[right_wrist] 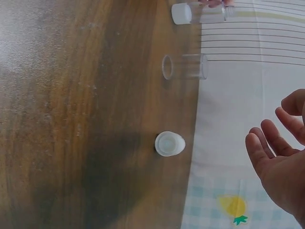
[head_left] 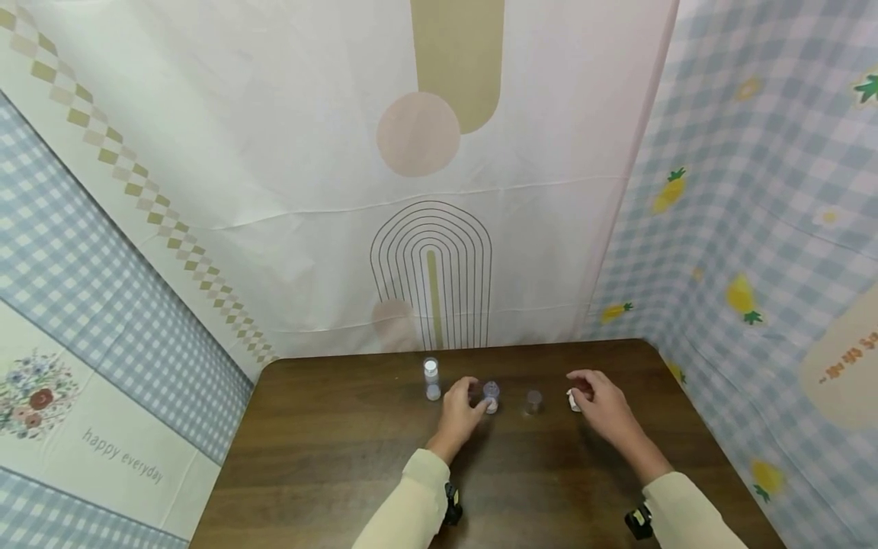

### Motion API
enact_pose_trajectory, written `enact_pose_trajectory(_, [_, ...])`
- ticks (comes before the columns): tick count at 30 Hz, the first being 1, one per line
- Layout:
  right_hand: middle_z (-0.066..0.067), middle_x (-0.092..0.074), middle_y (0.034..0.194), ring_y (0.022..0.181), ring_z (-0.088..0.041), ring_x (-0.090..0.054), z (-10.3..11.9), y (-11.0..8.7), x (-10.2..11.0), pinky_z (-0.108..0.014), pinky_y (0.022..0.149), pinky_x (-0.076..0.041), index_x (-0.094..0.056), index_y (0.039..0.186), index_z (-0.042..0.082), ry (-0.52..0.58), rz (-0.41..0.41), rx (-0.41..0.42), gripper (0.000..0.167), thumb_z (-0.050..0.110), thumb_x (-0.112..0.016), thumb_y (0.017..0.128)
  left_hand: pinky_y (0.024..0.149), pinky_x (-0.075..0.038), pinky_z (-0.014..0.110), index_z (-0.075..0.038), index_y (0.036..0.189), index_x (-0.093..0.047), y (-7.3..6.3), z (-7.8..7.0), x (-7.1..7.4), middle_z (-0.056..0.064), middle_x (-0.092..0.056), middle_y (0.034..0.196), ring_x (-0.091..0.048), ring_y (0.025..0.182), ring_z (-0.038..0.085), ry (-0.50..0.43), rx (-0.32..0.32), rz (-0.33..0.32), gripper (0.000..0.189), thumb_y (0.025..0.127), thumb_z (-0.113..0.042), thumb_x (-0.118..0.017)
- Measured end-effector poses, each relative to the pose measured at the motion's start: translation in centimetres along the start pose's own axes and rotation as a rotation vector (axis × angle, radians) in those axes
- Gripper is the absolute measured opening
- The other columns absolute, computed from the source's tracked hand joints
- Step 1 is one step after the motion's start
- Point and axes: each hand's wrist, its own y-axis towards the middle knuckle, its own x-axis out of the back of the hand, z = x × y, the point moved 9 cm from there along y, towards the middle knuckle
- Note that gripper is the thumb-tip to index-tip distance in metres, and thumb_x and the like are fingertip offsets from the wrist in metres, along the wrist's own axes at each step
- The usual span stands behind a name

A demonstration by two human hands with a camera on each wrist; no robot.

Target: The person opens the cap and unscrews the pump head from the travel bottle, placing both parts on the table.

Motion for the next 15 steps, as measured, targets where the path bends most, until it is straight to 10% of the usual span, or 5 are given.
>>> enact_pose_trajectory(15, [-0.014,-0.063,0.124,0.108,-0.029,-0.064,4.4,0.0,0.1,-0.050,0.085,-0.055,-0.066,0.125,0.005,-0.094,-0.065,0.235,0.030,0.007,-0.069,0.096,0.062,-0.059,0.033,0.003,0.091,-0.065,-2.7,0.0,6.1,0.015,-0.067,0.085,-0.068,0.072,0.028,-0.044,-0.237,-0.316,0.024,0.078,0.003,-0.085])
